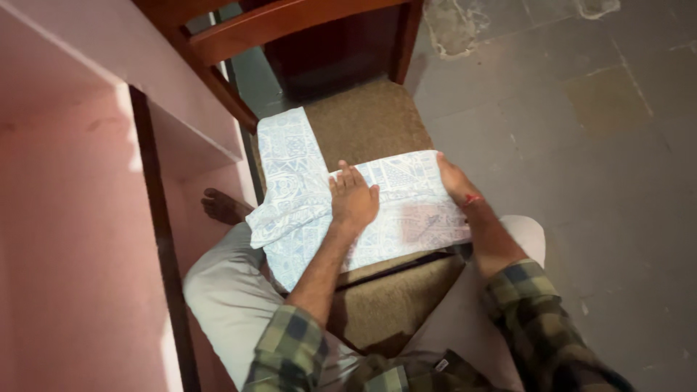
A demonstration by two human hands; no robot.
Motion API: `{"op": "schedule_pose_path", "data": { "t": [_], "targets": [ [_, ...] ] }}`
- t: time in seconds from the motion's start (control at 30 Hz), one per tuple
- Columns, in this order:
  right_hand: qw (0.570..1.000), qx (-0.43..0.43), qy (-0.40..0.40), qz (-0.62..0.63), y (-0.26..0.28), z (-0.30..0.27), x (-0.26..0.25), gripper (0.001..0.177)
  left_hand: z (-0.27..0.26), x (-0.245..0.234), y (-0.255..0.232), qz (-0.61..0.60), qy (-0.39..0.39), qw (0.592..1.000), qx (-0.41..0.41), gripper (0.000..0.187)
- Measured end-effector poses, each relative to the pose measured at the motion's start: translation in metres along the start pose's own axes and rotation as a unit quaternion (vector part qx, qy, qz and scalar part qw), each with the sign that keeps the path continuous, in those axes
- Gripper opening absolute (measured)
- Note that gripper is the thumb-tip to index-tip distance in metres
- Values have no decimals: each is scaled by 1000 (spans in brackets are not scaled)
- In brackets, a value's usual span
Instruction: The person folds a white patterned shirt on a chair. They smooth the fabric, fold the sleeves inward, fold the sides, and then fold the shirt in half to create a compact stack.
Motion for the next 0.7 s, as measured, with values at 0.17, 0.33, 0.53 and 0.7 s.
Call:
{"op": "schedule_pose_path", "data": {
  "t": [0.17,0.33,0.53,0.7],
  "targets": [
    [959,-1,-161,-232,43,-20,-2,56,-55,-33,66,-49,-82,994,47,80],
    [923,-212,-196,-254,127,-35,62,28,-84,-56,159,-43,-218,972,-76,62],
    [965,-221,-12,-138,183,-7,195,31,-77,-26,206,-427,-105,865,-244,35],
    [980,-32,-37,-194,186,29,252,47,-74,-11,217,-523,-201,796,-228,19]
  ]
}}
Point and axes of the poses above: each hand's wrist, its own z-axis towards the middle knuckle, its own x-axis out of the palm, y = z × x, the point moved 3 cm from there along z, towards the middle knuckle, and after that the axes turned 3 degrees about z, right-handed, at the moved point
